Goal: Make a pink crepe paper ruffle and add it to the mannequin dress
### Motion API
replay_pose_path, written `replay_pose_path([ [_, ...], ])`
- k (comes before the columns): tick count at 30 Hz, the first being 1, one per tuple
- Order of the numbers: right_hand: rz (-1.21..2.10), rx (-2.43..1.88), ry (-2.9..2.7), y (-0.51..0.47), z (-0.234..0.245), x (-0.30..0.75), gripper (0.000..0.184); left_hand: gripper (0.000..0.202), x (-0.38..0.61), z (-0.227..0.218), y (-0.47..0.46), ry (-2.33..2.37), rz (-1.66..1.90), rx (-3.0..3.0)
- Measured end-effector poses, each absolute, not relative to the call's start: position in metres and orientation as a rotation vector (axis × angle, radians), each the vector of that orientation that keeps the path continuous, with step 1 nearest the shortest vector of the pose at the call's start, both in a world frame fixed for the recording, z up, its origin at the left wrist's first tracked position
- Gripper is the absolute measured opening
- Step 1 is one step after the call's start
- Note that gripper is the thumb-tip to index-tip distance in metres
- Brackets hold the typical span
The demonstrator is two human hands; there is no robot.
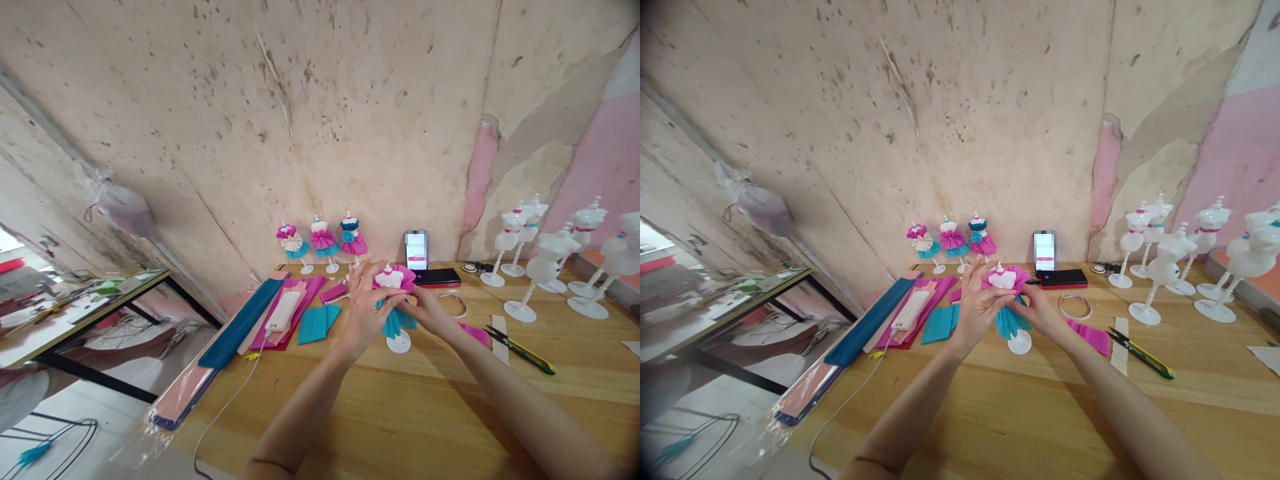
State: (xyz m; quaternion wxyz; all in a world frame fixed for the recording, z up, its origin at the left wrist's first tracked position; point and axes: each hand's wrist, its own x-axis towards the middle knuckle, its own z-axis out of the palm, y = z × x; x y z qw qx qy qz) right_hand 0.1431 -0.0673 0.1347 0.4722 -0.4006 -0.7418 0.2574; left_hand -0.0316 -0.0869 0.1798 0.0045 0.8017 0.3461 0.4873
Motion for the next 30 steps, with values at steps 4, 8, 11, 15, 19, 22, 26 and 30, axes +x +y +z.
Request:
replay_pose_path([
  [4, 0.641, -0.962, -1.816, -0.066, 0.135, 0.144, 0.030, 0.045, -0.036, 0.181, -0.087, 1.091, 1.551, 2.565],
  [8, 0.589, -0.987, -1.801, -0.064, 0.132, 0.141, 0.030, 0.045, -0.035, 0.185, -0.089, 1.125, 1.547, 2.691],
  [11, 0.466, -1.055, -1.809, -0.066, 0.130, 0.138, 0.024, 0.023, -0.029, 0.187, -0.092, 1.109, 1.550, 2.714],
  [15, 0.424, -1.046, -1.829, -0.070, 0.127, 0.134, 0.017, 0.010, -0.018, 0.187, -0.096, 1.013, 1.527, 2.714],
  [19, 0.437, -1.005, -1.844, -0.070, 0.126, 0.135, 0.018, 0.013, -0.016, 0.182, -0.096, 0.974, 1.510, 2.710],
  [22, 0.457, -1.000, -1.815, -0.067, 0.126, 0.137, 0.023, 0.039, -0.027, 0.174, -0.090, 0.999, 1.633, 2.631],
  [26, 0.585, -1.052, -1.754, -0.064, 0.129, 0.141, 0.030, 0.087, -0.044, 0.155, -0.075, 1.114, 1.788, 2.279],
  [30, 0.693, -1.070, -1.741, -0.061, 0.130, 0.144, 0.035, 0.064, -0.044, 0.139, -0.064, 1.011, 1.422, 1.971],
])
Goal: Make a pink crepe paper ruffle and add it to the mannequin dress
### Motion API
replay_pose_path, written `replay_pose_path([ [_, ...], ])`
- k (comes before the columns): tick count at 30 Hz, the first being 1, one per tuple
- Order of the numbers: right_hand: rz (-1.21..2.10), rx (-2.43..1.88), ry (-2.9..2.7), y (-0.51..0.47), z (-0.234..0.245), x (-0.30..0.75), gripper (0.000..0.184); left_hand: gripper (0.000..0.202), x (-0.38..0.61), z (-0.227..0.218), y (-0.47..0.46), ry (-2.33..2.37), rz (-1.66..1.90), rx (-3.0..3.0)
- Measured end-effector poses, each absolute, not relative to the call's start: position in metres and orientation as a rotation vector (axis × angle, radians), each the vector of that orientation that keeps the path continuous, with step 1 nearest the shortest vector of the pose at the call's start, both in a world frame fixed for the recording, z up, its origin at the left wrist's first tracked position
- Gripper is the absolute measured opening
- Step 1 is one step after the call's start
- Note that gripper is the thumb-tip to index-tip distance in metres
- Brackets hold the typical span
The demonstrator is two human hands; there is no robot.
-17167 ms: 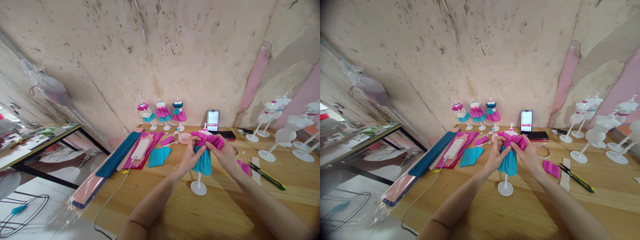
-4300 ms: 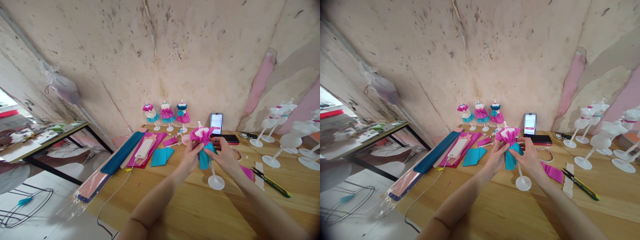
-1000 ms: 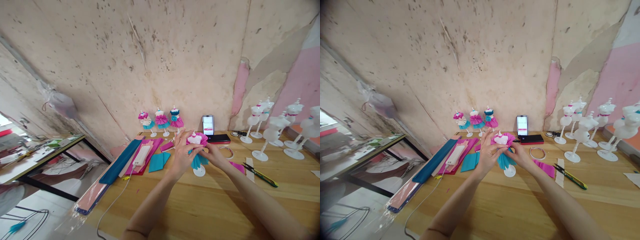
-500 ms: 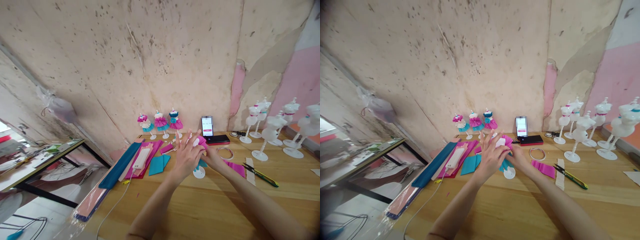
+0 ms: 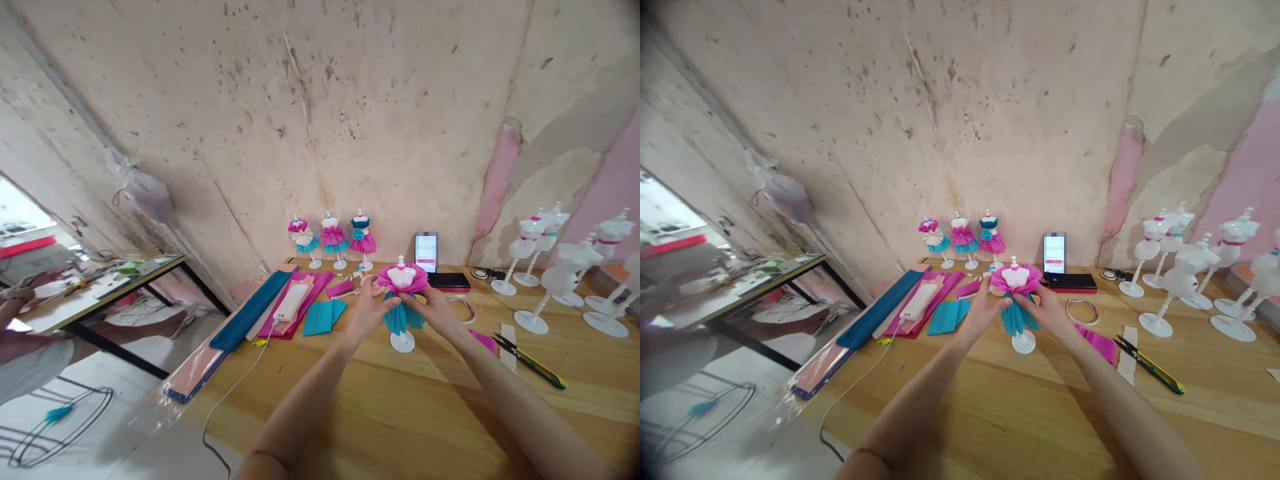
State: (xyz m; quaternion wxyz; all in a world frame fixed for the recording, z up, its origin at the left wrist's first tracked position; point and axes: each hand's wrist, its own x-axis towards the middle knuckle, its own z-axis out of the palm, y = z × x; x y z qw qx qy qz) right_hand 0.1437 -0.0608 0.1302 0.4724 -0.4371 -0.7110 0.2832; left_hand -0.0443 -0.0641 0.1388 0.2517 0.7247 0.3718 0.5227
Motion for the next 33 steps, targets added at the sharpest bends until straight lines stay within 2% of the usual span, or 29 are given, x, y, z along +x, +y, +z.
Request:
replay_pose_path([
  [5, 0.712, -1.082, -1.662, -0.057, 0.126, 0.142, 0.043, 0.036, -0.032, 0.133, -0.055, 0.873, 1.326, 1.894],
  [13, 0.685, -1.036, -1.800, -0.059, 0.138, 0.150, 0.042, 0.042, -0.031, 0.123, -0.038, 0.854, 1.351, 1.701],
  [18, 0.592, -1.112, -1.817, -0.056, 0.138, 0.161, 0.038, 0.035, -0.039, 0.125, -0.040, 0.859, 1.378, 2.007],
  [25, 0.461, -1.136, -1.916, -0.060, 0.142, 0.161, 0.036, 0.036, -0.045, 0.123, -0.034, 1.041, 1.385, 2.341],
  [33, 0.211, -1.129, -1.931, -0.057, 0.132, 0.155, 0.037, 0.028, -0.039, 0.111, -0.034, 1.022, 1.500, 2.344],
])
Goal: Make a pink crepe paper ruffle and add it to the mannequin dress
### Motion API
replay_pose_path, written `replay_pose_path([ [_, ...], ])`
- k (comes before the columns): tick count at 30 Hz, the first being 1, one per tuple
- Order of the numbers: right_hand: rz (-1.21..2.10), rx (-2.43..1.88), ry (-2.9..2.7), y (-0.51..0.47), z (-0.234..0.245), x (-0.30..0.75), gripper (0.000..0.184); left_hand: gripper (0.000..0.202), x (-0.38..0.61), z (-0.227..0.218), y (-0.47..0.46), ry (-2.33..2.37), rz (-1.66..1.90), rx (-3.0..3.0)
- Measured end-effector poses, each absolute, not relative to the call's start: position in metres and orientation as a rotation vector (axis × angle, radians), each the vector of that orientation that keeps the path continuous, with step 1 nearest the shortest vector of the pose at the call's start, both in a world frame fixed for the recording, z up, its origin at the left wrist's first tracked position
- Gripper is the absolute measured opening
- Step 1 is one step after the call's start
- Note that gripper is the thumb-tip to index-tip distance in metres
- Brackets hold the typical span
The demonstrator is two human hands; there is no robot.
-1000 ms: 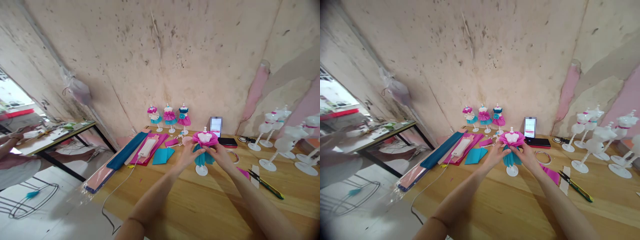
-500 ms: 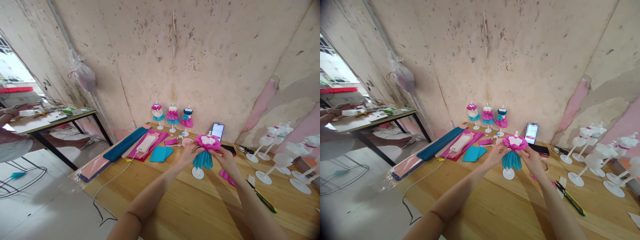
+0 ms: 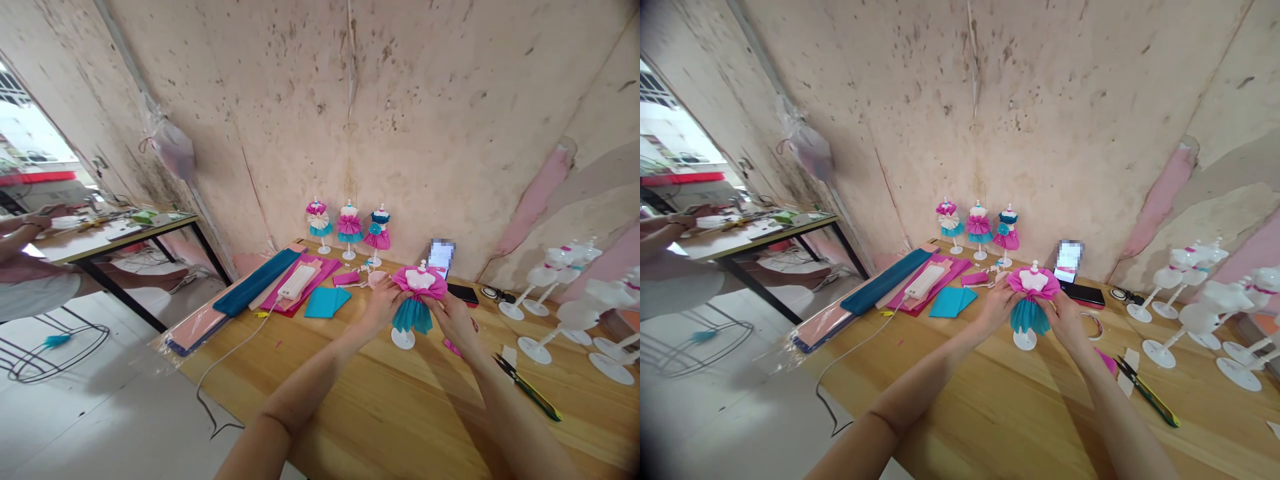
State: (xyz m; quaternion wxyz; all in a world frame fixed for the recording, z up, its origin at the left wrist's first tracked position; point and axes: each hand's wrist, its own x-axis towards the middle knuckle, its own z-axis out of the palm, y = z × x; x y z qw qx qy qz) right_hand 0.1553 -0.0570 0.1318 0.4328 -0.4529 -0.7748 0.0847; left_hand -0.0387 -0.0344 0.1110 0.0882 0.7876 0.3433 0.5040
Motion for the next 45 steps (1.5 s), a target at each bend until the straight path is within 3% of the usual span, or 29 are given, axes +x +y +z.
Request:
replay_pose_path([
  [12, 0.125, -1.139, -1.924, -0.055, 0.120, 0.147, 0.034, 0.027, -0.039, 0.104, -0.033, 1.004, 1.552, 2.257],
  [19, 0.450, -1.173, -1.928, -0.062, 0.140, 0.156, 0.037, 0.035, -0.044, 0.121, -0.036, 0.924, 1.299, 2.200],
  [22, 0.477, -1.162, -1.882, -0.065, 0.145, 0.157, 0.042, 0.046, -0.042, 0.128, -0.042, 0.885, 1.270, 2.174],
  [24, 0.452, -1.145, -1.878, -0.065, 0.144, 0.156, 0.038, 0.042, -0.038, 0.129, -0.046, 0.877, 1.256, 2.157],
  [31, 0.477, -1.153, -1.749, -0.056, 0.130, 0.153, 0.037, 0.033, -0.018, 0.123, -0.042, 0.949, 1.351, 1.953],
  [35, 0.653, -1.029, -1.721, -0.051, 0.128, 0.151, 0.044, 0.033, -0.011, 0.127, -0.026, 0.903, 1.409, 1.834],
  [45, 0.688, -1.082, -1.584, -0.025, 0.087, 0.152, 0.045, 0.044, -0.009, 0.111, 0.006, 0.741, 1.206, 1.583],
])
